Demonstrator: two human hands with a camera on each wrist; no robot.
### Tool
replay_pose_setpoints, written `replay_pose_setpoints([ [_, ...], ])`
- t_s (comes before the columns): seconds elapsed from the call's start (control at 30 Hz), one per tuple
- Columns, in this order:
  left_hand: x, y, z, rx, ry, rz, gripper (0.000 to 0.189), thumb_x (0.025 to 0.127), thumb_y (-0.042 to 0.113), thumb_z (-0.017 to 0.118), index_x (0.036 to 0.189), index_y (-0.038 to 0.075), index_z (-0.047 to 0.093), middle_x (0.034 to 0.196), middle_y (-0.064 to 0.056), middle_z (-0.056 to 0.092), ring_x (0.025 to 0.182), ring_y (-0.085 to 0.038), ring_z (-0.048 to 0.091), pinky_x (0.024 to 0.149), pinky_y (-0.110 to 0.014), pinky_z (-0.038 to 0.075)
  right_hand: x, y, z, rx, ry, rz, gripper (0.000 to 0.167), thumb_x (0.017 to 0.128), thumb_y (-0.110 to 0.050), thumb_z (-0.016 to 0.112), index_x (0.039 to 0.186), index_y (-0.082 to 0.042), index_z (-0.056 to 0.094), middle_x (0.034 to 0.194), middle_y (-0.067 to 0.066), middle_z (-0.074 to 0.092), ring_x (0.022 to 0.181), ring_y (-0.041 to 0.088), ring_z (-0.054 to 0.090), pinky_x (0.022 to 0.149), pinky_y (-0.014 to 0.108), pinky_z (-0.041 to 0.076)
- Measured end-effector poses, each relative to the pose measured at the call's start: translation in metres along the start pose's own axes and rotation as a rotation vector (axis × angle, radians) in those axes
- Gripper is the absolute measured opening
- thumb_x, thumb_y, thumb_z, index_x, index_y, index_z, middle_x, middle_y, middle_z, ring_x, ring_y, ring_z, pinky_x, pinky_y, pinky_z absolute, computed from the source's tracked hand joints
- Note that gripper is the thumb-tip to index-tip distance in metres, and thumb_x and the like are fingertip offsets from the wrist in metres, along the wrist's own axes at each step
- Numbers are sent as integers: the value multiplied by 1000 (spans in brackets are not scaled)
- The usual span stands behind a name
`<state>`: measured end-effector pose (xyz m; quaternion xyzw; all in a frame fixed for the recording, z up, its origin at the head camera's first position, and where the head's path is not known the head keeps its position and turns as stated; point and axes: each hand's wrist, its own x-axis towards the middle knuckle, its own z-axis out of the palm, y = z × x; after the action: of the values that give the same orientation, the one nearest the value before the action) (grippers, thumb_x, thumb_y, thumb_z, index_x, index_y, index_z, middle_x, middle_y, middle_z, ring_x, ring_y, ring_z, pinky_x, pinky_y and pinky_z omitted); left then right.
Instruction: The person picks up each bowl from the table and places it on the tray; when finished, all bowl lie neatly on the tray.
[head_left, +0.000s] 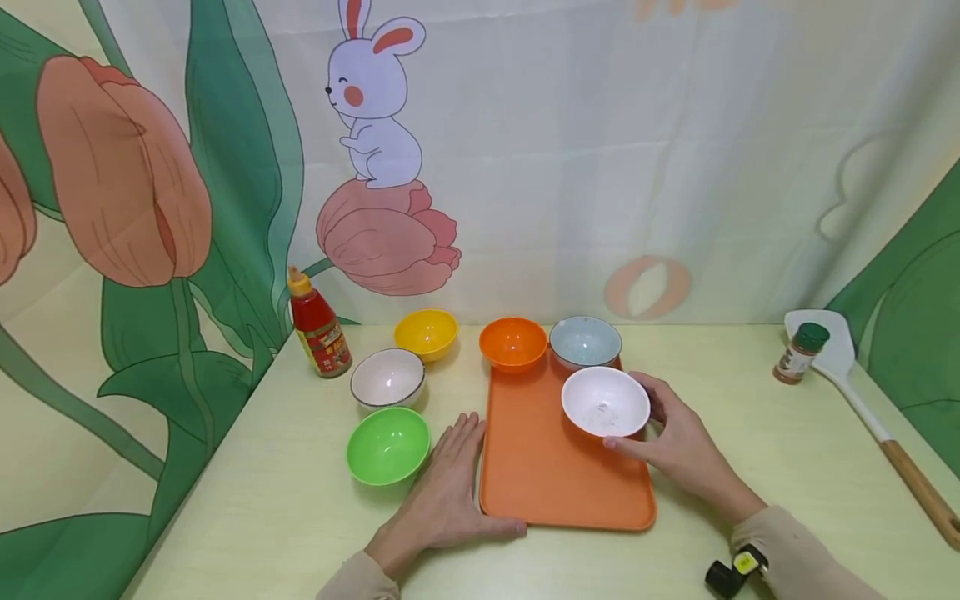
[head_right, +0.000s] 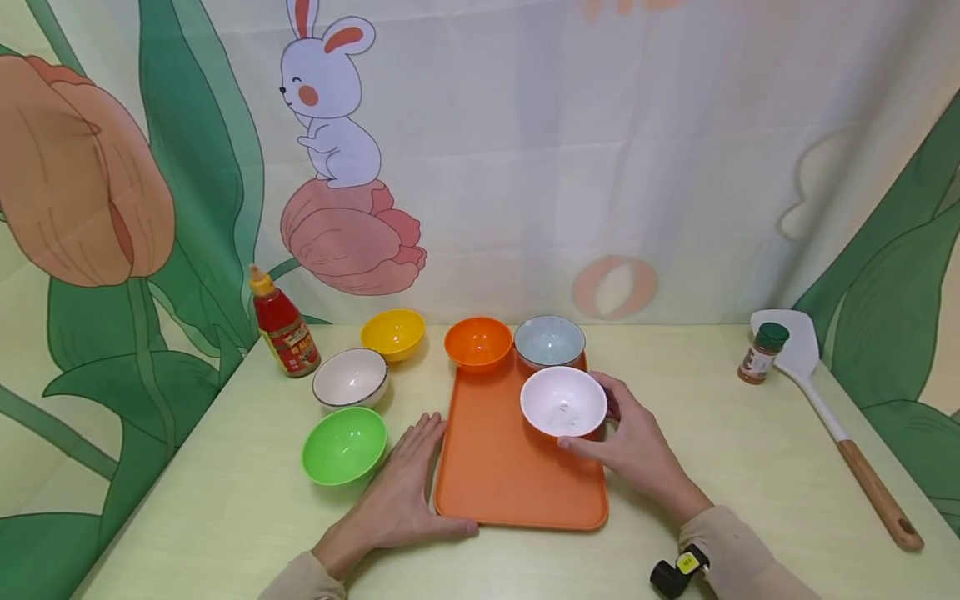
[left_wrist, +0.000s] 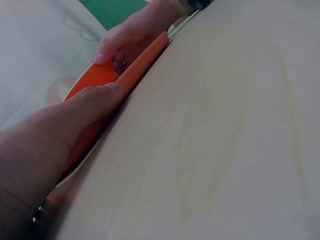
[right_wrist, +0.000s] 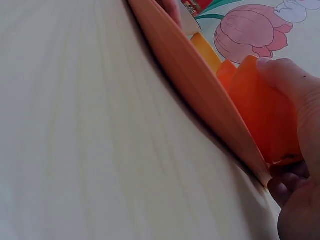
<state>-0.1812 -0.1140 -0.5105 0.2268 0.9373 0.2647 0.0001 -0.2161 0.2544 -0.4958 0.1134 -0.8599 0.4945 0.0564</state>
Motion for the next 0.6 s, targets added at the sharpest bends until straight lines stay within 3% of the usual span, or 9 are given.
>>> replay_pose_setpoints([
  [0.1, 1, 1, -1, 1, -1, 0, 151, 68, 94, 81, 177, 6, 24, 186, -14, 19, 174, -29, 13, 142, -49, 13, 1, 1, -1, -19, -13, 6, 108, 83, -37, 102, 168, -12, 41, 157, 12, 60, 137, 36, 63, 120, 50, 46],
  [0.17, 1, 2, -2, 4, -3, -3, 152, 68, 94, 81, 177, 6, 23, 186, -13, 19, 174, -28, 12, 142, -48, 12, 1, 1, -1, -27, -21, 13, 109, 84, -38, 101, 169, -11, 39, 158, 13, 58, 137, 37, 62, 120, 58, 46],
  [0.4, 1, 2, -2, 2, -4, -3, 152, 68, 94, 81, 177, 7, 23, 186, -13, 19, 174, -28, 13, 142, -48, 13, 0, 0, -4, -32, -47, 47, 118, 85, -41, 100, 174, -10, 29, 169, 19, 46, 138, 48, 60, 123, 68, 43],
  [0.6, 0, 3, -2, 1, -9, -15, 153, 67, 96, 80, 178, 7, 22, 186, -13, 19, 174, -27, 12, 142, -47, 11, 1, -4, -9, -1, -79, 13, 119, 90, -37, 97, 178, -17, 20, 178, 17, 35, 151, 47, 50, 126, 70, 42],
])
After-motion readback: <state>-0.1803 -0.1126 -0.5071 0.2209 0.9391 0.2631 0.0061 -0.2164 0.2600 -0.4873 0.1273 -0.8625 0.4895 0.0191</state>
